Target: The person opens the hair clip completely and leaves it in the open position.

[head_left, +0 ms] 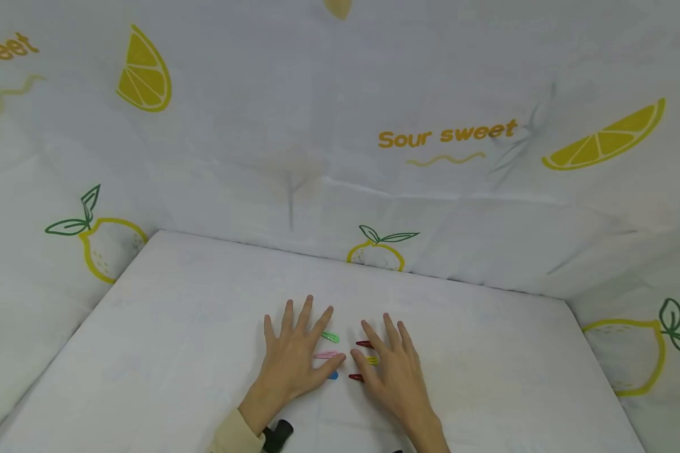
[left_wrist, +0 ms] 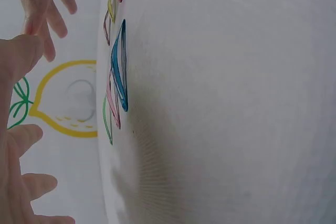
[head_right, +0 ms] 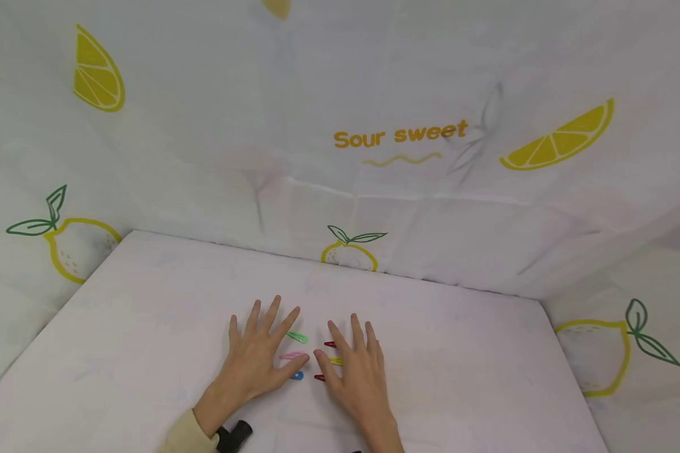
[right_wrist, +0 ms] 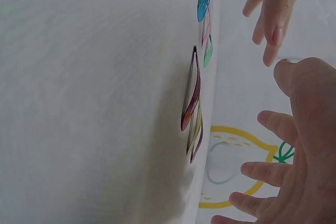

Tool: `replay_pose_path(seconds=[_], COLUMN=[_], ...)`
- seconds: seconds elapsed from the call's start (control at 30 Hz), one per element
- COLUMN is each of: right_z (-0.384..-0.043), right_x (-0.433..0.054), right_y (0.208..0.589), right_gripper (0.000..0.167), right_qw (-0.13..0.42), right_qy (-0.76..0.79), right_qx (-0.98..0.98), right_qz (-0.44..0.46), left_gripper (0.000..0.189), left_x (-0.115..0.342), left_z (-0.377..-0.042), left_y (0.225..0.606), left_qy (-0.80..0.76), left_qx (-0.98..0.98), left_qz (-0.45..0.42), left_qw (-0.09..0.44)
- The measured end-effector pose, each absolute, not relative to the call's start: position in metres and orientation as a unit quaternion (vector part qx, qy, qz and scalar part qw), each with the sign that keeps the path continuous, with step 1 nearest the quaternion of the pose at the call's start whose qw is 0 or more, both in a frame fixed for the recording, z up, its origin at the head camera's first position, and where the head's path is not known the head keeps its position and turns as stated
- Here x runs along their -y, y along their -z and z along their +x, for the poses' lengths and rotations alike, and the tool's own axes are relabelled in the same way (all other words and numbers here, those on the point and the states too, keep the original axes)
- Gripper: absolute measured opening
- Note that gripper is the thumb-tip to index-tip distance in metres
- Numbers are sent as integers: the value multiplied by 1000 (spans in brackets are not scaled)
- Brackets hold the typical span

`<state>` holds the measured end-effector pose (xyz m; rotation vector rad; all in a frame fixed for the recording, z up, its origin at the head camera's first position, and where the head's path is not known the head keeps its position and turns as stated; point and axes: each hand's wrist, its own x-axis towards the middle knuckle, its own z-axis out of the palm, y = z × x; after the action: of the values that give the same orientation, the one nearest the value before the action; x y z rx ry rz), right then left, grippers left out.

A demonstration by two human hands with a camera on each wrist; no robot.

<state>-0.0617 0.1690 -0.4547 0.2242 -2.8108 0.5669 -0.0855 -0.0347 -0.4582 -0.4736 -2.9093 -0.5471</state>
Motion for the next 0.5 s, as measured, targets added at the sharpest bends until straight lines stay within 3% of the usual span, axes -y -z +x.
replay_pose_path(seconds=[0.5], right_z=[-76], right_x=[-152], right_y=[454], right_gripper=[44], right_qw=[132], right_qy=[-291], right_qx=[942], right_qz=[101], left_gripper=[70], left_x=[46], left_z=[-100], left_y=[456], left_qy=[216], left_qx=[952], left_qz=[-175], left_qw=[127])
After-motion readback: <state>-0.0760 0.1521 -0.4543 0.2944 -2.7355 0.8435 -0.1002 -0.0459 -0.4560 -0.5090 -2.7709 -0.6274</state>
